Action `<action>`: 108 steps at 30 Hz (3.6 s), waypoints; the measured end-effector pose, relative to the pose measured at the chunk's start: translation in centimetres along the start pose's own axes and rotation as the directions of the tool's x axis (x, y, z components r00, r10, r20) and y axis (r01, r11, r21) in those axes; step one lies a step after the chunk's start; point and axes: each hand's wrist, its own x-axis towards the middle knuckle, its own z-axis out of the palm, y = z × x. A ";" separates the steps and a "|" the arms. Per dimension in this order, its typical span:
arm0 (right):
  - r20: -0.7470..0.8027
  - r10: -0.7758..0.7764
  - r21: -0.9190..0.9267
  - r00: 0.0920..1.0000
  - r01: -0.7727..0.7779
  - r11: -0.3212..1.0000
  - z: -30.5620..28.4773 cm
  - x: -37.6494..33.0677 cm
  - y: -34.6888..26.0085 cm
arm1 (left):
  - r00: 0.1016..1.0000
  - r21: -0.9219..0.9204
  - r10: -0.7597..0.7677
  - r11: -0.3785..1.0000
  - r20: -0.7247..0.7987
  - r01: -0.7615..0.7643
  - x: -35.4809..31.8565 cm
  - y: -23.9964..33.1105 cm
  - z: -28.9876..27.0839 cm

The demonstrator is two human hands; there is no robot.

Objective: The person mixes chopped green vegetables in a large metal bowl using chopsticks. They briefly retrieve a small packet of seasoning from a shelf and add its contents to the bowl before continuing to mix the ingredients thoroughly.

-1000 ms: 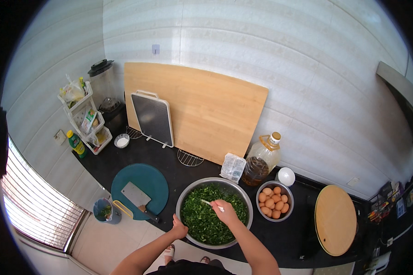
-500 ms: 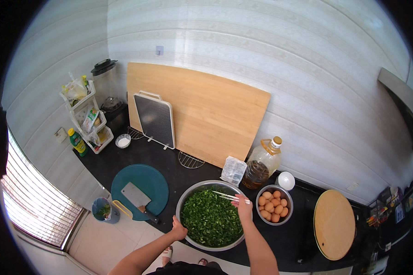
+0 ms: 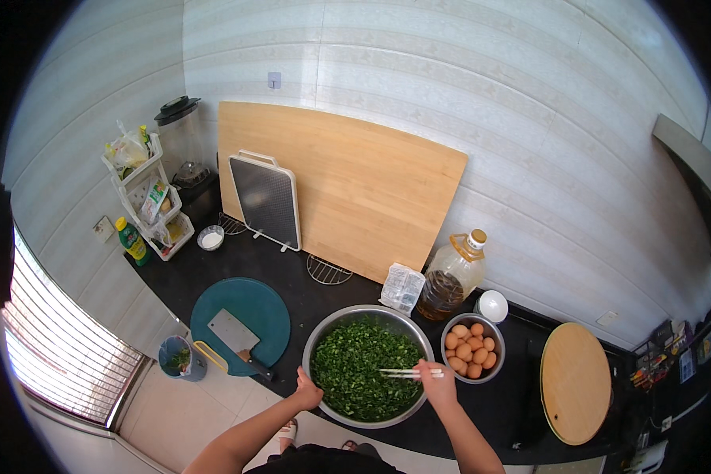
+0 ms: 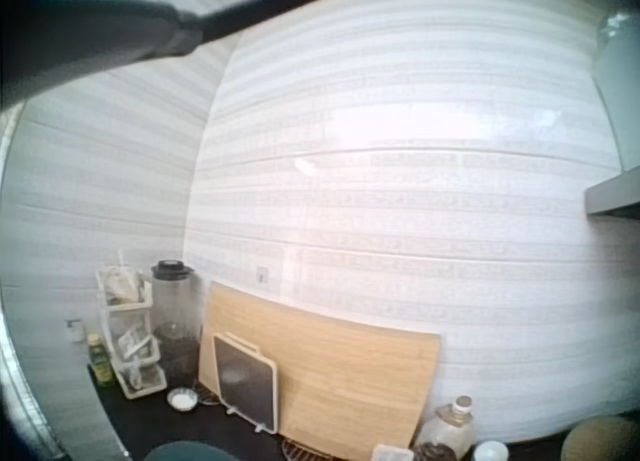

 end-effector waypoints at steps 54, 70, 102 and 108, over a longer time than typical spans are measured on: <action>0.210 -0.258 0.088 0.943 0.244 0.966 12.3 -3.2 -1.3 | 0.997 -0.004 0.070 0.997 -0.027 -0.071 0.4 -0.8 0.6; 0.159 -0.441 -0.049 0.883 0.454 0.890 13.1 0.2 -0.9 | 0.994 0.021 0.094 0.995 -0.057 -0.093 0.8 -1.1 0.8; 0.372 -0.467 -0.036 0.802 0.515 0.856 10.1 -2.7 -1.7 | 1.000 0.003 -0.007 1.000 0.010 0.007 0.5 0.1 0.1; 0.329 -0.328 -0.206 0.885 0.407 0.890 2.9 -4.0 1.1 | 0.998 0.044 0.049 0.998 -0.027 -0.048 1.3 -1.1 0.8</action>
